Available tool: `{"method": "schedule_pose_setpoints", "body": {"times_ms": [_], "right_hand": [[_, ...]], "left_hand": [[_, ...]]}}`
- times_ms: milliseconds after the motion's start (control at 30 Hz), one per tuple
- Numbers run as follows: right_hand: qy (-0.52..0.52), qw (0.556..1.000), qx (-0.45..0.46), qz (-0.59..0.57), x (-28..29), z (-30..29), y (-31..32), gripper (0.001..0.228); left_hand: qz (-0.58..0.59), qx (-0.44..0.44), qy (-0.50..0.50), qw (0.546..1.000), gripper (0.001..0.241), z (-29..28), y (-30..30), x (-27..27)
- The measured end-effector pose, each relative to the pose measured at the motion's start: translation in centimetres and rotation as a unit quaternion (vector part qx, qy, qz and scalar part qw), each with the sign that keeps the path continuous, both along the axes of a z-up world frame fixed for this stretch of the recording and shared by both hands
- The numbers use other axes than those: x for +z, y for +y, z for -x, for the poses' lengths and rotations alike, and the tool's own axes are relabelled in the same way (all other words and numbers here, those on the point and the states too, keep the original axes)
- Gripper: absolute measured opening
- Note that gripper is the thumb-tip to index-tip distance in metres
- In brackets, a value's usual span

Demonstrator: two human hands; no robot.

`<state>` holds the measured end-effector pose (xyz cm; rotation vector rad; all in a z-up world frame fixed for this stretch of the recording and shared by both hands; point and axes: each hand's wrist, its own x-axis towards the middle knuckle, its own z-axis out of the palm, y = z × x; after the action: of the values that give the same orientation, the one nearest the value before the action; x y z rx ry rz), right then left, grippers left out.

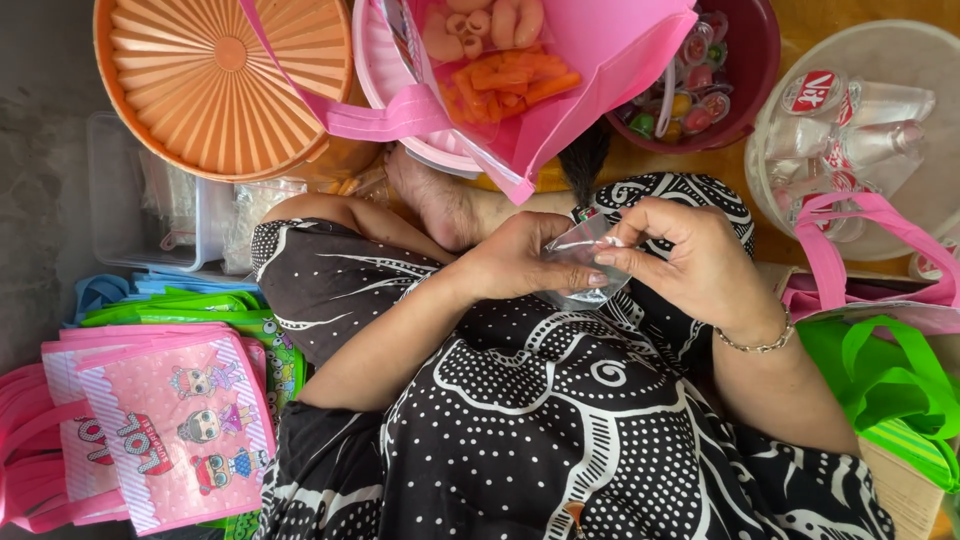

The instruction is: The person scoops snacks into small plastic bags, seals them, and then places the snack bags and jelly cups into pink gift bags.

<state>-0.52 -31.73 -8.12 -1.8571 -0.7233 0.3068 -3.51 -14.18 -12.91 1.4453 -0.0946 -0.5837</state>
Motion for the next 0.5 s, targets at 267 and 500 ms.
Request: {"method": "schedule_pose_setpoints", "body": {"times_ms": [267,500], "right_hand": [[0.005,0.997,0.012,0.076,-0.2,-0.4,-1.2,0.008],[-0.124,0.977,0.008,0.173,-1.1,-0.8,-2.7,0.007]], "left_hand": [[-0.043,-0.054,-0.099,0.993,0.015,-2.6,-1.2,-3.6],[-0.053,-0.148,-0.084,0.984,0.051,-4.0,-1.8,-3.0]]}}
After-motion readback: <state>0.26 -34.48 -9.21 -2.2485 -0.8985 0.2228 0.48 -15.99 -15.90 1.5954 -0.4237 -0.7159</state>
